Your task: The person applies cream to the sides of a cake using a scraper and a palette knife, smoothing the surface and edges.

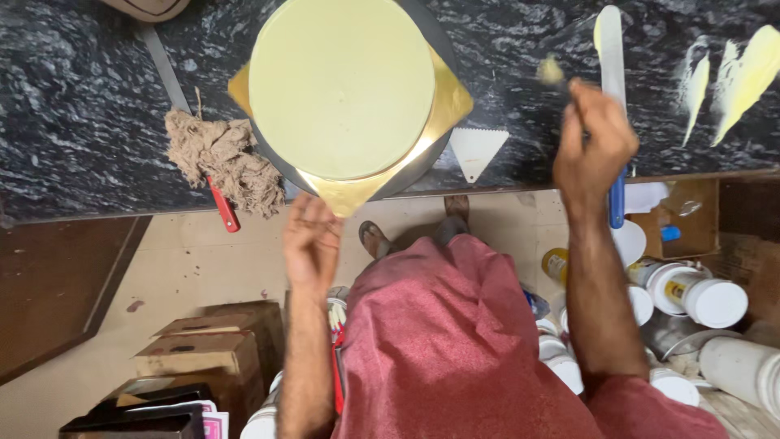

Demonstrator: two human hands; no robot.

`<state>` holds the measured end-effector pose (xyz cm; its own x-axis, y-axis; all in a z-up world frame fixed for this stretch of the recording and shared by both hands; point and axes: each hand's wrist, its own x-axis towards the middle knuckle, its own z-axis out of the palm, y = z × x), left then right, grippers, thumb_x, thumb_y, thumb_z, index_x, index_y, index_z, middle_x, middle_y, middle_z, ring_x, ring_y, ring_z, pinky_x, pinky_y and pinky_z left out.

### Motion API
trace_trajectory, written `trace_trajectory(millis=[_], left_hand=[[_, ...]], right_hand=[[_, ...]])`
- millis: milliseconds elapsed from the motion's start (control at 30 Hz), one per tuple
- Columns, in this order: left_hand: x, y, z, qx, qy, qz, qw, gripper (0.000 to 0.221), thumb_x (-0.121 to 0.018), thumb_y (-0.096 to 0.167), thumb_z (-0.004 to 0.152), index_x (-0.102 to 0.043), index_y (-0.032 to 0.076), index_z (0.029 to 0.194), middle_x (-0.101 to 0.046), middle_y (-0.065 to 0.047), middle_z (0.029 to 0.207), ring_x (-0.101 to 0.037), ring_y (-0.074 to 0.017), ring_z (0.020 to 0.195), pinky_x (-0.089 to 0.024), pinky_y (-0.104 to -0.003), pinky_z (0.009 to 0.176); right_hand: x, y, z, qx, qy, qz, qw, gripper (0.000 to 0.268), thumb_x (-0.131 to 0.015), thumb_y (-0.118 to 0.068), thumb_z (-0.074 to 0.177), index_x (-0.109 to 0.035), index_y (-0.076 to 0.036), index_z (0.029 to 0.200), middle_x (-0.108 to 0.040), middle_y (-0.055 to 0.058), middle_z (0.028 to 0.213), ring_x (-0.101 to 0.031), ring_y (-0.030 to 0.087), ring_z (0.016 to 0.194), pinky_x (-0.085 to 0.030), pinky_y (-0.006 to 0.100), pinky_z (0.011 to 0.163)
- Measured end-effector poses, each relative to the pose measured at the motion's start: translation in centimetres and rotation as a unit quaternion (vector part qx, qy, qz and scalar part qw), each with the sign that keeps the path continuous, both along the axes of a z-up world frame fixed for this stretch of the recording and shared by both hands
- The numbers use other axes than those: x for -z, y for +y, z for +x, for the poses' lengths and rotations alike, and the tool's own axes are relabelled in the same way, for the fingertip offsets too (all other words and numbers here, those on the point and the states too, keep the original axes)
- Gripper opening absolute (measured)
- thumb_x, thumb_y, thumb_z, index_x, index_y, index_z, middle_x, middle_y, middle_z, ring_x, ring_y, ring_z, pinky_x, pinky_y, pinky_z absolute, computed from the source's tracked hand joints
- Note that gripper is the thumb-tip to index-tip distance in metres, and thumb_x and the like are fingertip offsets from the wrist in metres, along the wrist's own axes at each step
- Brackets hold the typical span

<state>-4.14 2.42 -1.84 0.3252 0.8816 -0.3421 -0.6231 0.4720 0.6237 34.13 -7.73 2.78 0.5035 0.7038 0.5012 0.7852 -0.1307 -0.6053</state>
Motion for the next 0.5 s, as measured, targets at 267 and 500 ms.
trace_trajectory(millis=[267, 500], left_hand=[[-2.2, 4.4, 1.0, -0.029, 0.042, -0.017, 0.999, 0.050, -0.055, 0.030, 0.102, -0.046, 0.002, 0.143, -0.061, -0.015, 0.134, -0.070, -0.0321, 0.112, -0.061, -0.043, 0.095], [0.0, 3.4, 2.2, -0.042, 0.121, -0.036, 0.991, 0.043, -0.053, 0.031, 0.108, -0.051, 0.002, 0.140, -0.067, -0.016, 0.128, -0.072, -0.0308, 0.107, -0.063, -0.047, 0.089]], right_hand=[[10.2, -3.3, 0.3, -0.008, -0.272, -0.210, 0.939, 0.033, -0.058, -0.001, 0.097, -0.072, 0.000, 0.127, -0.071, 0.018, 0.132, -0.070, 0.034, 0.121, -0.057, 0.039, 0.103], [4.1, -1.7, -0.3, 0.002, -0.071, -0.152, 0.986, 0.009, -0.061, -0.005, 0.111, -0.067, 0.001, 0.105, -0.066, 0.017, 0.099, -0.066, 0.034, 0.090, -0.053, 0.045, 0.078]])
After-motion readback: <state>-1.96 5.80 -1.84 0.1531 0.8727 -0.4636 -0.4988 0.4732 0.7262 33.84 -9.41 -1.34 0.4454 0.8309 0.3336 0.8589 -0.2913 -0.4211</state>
